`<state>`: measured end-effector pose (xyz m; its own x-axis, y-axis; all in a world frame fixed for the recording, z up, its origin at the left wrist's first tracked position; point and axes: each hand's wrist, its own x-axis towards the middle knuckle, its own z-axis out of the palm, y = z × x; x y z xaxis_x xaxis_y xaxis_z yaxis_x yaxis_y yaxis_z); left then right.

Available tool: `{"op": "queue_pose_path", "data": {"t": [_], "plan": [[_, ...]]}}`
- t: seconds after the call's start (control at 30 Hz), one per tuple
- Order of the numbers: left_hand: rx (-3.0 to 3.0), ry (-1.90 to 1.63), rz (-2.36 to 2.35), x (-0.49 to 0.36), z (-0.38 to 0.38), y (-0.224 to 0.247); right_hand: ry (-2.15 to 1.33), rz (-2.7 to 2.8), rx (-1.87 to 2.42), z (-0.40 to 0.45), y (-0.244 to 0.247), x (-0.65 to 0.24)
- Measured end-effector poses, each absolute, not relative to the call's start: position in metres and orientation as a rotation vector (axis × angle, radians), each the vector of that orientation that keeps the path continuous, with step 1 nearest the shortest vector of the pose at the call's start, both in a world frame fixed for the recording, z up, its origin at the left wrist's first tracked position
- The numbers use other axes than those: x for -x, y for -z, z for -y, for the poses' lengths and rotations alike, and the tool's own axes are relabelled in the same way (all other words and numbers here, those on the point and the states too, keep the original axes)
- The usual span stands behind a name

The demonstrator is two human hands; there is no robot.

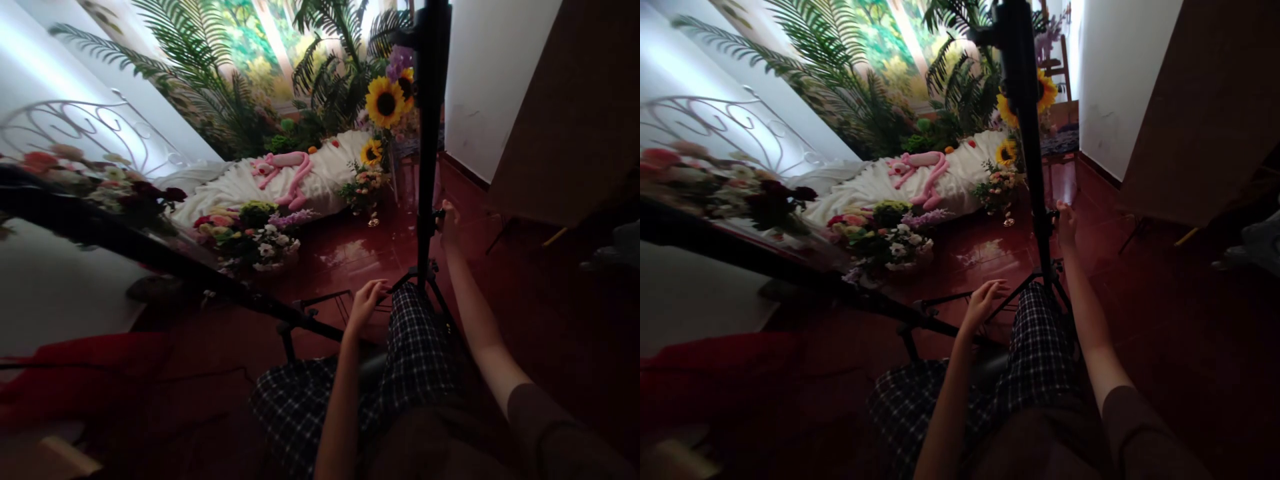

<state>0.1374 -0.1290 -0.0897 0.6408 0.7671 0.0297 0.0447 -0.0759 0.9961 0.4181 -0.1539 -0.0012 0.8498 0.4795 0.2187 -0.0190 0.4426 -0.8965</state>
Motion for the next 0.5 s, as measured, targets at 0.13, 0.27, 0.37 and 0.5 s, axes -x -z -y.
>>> {"op": "queue_pose_path", "data": {"t": [0.13, 0.27, 0.37, 0.5], "plan": [[-1.665, -0.784, -0.916, -0.052, 0.093, 0.055, -0.349, 0.432, 1.074, 0.155, -0.001, -0.416], [-1.771, -0.667, -1.116, 0.039, 0.075, 0.015, -0.366, 0.418, 1.063, 0.156, -0.004, -0.415], [-1.811, -0.773, -1.206, 0.083, 0.07, -0.013, -0.362, 0.378, 1.041, 0.156, -0.011, -0.412], [-1.665, -1.378, -1.253, 0.091, 0.061, -0.05, -0.353, 0.293, 0.996, 0.155, -0.022, -0.405]]}}
